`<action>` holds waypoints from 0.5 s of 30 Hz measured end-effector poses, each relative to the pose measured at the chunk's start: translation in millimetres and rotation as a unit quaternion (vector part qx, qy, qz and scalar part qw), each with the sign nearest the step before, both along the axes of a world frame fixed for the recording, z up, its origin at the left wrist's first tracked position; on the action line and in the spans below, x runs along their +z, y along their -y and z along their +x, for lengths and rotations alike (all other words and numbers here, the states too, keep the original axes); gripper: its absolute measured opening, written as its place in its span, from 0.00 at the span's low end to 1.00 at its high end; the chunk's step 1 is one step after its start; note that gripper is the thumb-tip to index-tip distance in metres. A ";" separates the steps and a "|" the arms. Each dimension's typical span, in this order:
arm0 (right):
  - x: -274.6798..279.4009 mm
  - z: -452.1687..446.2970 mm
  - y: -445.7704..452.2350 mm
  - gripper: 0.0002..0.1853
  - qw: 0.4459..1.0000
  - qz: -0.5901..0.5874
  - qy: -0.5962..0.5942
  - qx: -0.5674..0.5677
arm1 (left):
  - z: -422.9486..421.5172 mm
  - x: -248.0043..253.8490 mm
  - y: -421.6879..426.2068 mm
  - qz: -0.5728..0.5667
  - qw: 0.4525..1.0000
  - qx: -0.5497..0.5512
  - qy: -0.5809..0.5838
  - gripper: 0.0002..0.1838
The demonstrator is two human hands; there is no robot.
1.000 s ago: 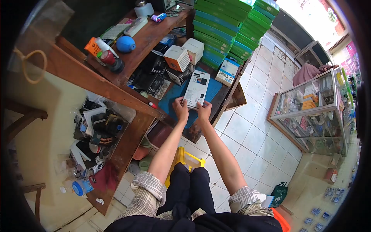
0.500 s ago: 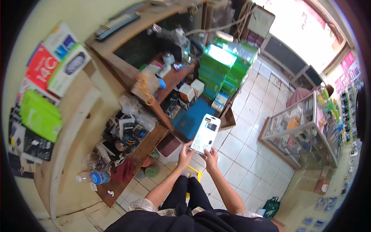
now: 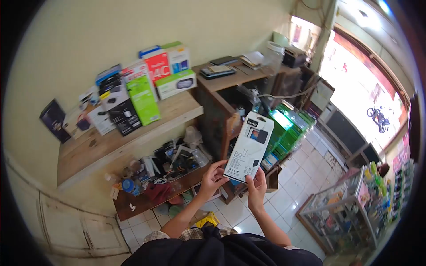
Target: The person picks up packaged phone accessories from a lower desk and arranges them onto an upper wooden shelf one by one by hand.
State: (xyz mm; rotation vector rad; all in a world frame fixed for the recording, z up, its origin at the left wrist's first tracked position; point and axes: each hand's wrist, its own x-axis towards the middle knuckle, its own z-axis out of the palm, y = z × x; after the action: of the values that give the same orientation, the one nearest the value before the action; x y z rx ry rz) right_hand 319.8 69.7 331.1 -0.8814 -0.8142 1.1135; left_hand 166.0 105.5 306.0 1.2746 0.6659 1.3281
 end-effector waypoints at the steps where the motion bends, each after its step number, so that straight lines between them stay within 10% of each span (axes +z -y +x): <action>1: 9.9 -8.5 -1.2 0.25 1.000 0.022 0.003 0.022 | -9.8 13.5 3.6 0.033 0.999 0.015 0.001 0.30; 15: 82.1 -220.6 -25.6 0.26 0.921 0.180 0.159 0.308 | -207.9 87.4 81.4 0.120 0.915 0.382 -0.052 0.32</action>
State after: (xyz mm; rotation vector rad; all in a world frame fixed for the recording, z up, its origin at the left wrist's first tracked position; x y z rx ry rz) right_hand 99.2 95.3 413.2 -0.5010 -1.5881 1.3105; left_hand -41.9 24.1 393.3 1.3379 1.1801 2.0338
